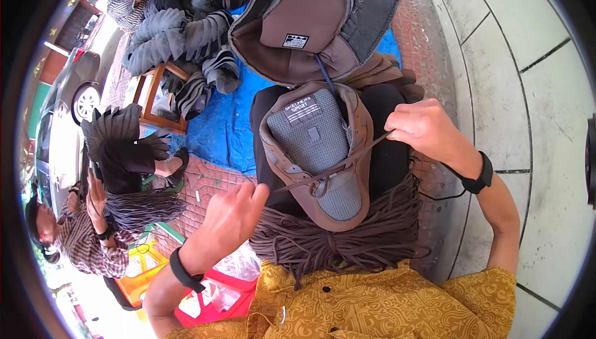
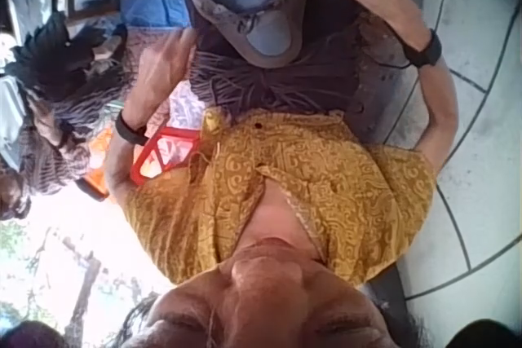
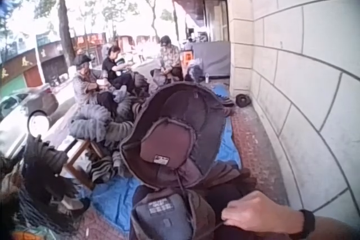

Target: Lacing shoe parts and assembling shoe tongues during footwear manufacturing.

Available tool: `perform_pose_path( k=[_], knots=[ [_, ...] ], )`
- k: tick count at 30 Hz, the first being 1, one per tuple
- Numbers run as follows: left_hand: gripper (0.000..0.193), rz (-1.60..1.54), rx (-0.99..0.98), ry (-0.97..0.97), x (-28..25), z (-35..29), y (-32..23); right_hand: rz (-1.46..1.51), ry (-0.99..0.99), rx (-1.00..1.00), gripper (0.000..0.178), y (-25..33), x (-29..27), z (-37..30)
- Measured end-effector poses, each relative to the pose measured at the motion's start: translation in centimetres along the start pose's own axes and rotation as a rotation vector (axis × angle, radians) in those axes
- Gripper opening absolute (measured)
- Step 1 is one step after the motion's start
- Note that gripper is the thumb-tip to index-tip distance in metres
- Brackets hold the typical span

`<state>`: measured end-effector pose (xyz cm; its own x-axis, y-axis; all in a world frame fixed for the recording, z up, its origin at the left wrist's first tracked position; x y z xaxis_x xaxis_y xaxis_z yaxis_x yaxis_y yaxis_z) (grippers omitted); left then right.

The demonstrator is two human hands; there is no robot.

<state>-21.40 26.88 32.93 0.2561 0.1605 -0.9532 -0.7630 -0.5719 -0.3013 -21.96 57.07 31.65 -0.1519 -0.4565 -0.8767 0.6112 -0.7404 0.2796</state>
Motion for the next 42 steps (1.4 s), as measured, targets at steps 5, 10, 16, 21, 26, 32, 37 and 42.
perform_pose_path(
  k=[5, 10, 16, 21, 26, 32, 37, 42],
  knots=[
    [0.015, 0.046, 0.019, 0.113, -1.3, -2.3, 0.5, -0.068, 0.021, 0.064, 0.011, -4.5, -1.7, -2.7],
    [0.021, 0.216, 0.001, -0.085, -1.6, -0.9, 1.0, 0.069, 0.051, 0.229, 0.013, -4.7, -0.6, -4.4],
    [0.019, -0.480, -0.559, -0.181, -1.2, -0.1, 0.6, -0.552, -0.154, 0.161, 0.009, -1.3, -4.5, -4.2],
    [0.015, -1.667, -0.119, -0.674, -1.1, 2.5, -0.1, 1.145, -0.568, 0.577, 0.017, -3.2, -3.1, -5.2],
    [0.018, -1.897, -0.047, -0.855, -3.4, 3.0, 0.2, 1.759, -0.903, 0.218, 0.022, -0.9, -4.7, -1.2],
    [0.018, -1.791, -0.318, -0.736, -1.8, 0.4, 3.3, 1.378, -0.459, 0.550, 0.019, -4.8, -4.7, -2.5],
    [0.015, -1.773, -0.450, -0.677, -0.2, -1.9, 3.8, 1.237, -0.364, 0.756, 0.017, -6.3, -2.3, -4.5],
    [0.013, -1.746, -0.541, -0.664, 0.2, -3.8, 4.1, 1.238, -0.382, 0.821, 0.016, -8.2, -1.9, -6.5]
  ],
)
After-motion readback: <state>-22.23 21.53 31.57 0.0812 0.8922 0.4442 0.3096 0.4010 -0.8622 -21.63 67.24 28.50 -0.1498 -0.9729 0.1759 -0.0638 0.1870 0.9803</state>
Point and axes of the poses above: each hand's wrist, its own z-axis towards the middle knuckle, its own x-axis out of the palm, y = z × x, the point moved 3 cm from there along z, towards the middle knuckle, and after that the axes turned 6 degrees about -z, right-handed, at the moved point
